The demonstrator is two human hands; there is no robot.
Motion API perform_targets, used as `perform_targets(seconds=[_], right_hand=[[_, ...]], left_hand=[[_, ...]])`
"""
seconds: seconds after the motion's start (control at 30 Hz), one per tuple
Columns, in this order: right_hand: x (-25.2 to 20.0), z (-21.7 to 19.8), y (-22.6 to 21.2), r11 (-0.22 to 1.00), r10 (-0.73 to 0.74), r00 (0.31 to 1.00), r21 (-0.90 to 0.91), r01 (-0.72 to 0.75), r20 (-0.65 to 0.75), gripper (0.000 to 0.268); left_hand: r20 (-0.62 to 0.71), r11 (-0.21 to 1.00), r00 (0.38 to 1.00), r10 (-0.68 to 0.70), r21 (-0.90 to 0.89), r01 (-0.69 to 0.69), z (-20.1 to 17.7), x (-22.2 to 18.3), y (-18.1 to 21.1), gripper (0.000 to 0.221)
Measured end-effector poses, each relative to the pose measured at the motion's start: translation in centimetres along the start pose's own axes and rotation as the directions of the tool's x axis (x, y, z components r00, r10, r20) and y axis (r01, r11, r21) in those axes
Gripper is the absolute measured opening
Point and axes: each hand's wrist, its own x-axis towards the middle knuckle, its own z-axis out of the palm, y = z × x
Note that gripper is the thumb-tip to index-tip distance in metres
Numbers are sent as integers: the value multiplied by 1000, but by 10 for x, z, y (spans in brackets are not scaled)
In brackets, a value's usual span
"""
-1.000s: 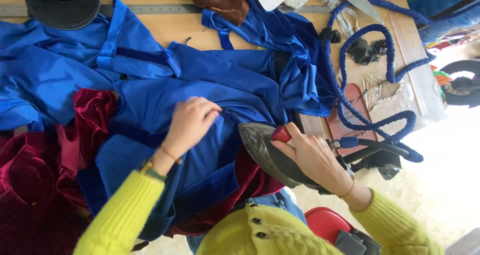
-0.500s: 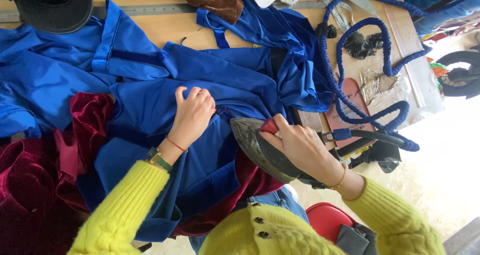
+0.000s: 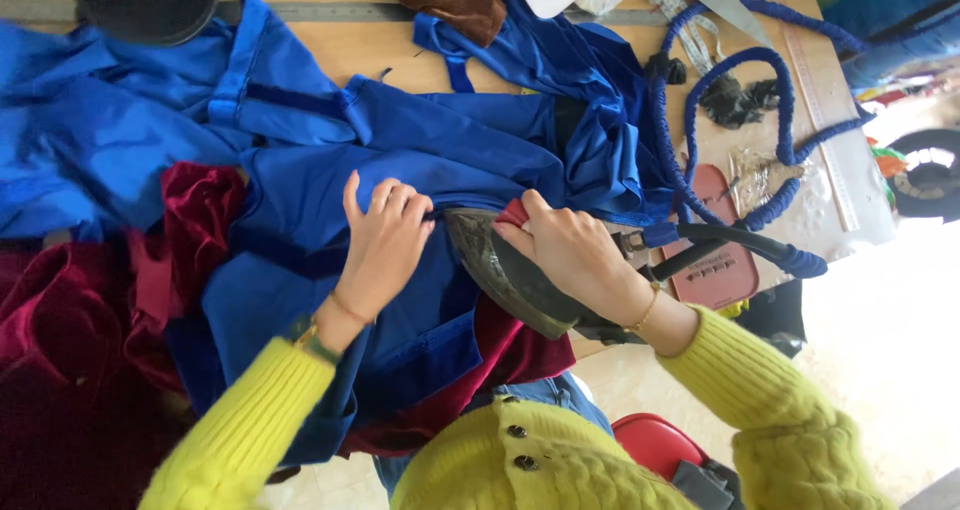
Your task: A person preps blue fabric by applying adhesive tape to the edges and pressing it with an industrial steam iron on a workbench.
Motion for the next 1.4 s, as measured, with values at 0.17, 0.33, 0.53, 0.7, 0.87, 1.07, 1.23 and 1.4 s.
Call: perform_targets(seconds=[0.17,0.33,0.53,0.7,0.87,1.07,1.23,1.4], right_hand=[[-18,-1,15,998,9,999,-64,-7,38,41],[-35,7,37,984,-102,995,-149,101,1,44],[-50,9,44,985,-135,989,-97,141,68,44],[-65,12,38,987,-124,989,-88,132,85,39],[-60,37,39,932,-309,947,-226,284,-85,42],[-49,37,38,895,-355,928,-328,303,-110,44],[-52,26,44,906,-318,948,-304,294,-31,42],[-57,19,59,924,-308,951,-232,304,18,42]], left_hand=[[21,997,999,-27,-65,28,-60,-68,58,24],[98,993,988,116,13,-118,-53,-134,119,53],[23,991,999,-34,134,31,-38,-146,142,59],[-68,967,970,-233,88,238,-10,-150,150,52],[-152,944,952,-266,157,289,-9,-146,160,46],[-174,919,957,-233,283,275,-20,-153,170,41],[-200,912,939,-280,251,325,4,-187,179,49],[-192,882,912,-364,245,403,-5,-195,186,52]])
